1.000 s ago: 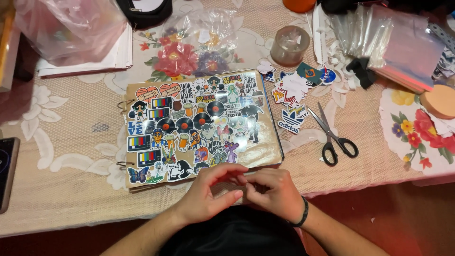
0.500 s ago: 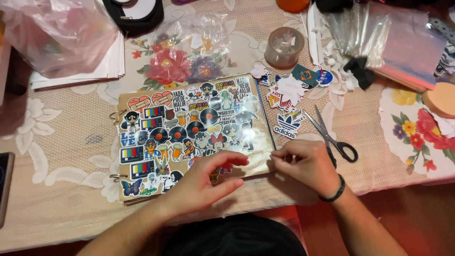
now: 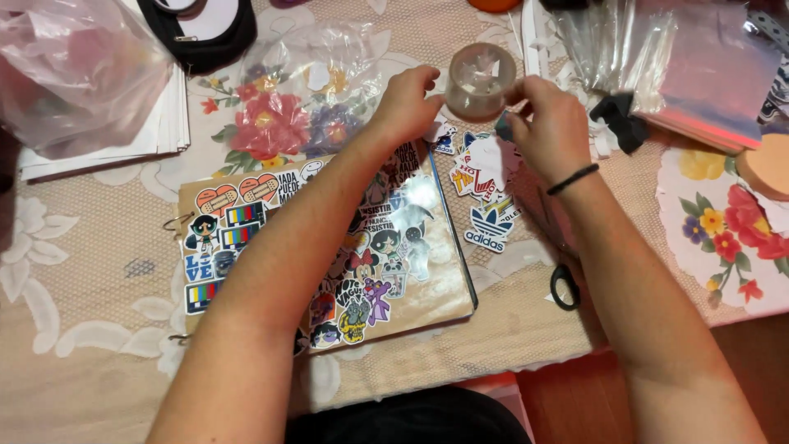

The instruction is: The person removes stickers from a plastic bag and places them on a sticker-covered notebook. They use scissors to trim the edges of a sticker and apply clear tape over the stickers on the notebook.

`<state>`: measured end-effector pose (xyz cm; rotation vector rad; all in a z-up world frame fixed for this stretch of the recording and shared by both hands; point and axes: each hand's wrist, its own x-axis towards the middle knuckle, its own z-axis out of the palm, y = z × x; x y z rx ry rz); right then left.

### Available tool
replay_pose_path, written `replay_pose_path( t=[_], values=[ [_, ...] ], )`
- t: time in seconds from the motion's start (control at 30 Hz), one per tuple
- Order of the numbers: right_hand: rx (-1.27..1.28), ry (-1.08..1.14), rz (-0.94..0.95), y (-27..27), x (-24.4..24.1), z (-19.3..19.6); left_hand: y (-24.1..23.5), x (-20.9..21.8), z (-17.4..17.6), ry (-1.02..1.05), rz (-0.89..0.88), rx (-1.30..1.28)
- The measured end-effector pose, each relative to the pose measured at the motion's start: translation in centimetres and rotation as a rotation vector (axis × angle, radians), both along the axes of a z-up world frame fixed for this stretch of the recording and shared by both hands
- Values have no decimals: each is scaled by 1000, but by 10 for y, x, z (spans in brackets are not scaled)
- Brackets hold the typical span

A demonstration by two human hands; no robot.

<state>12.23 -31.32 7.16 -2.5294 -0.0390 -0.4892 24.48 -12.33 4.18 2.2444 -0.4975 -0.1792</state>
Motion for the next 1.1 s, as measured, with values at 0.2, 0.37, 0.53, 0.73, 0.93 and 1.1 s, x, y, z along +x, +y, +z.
replay_pose_path(
  t=[0.2,0.37,0.53,0.73,0.93,1.1],
  values=[
    [-22,-187,-90,-22,39,-26,-25,10,-6,236,109,-206],
    [41,92,-121,-7,48,-6,-23,21,-12,200,103,-196],
    [-33,135,18,4,44,-4,-22,12,-8,66,87,-167],
    [-94,-25,11,8,38,-20,-22,15,-9,-27,71,-100],
    [-124,-141,40,2,38,-32,-19,24,-14,-61,100,-52],
    [-56,-221,95,5,37,-24,-17,31,-20,-108,96,-147]
  ],
)
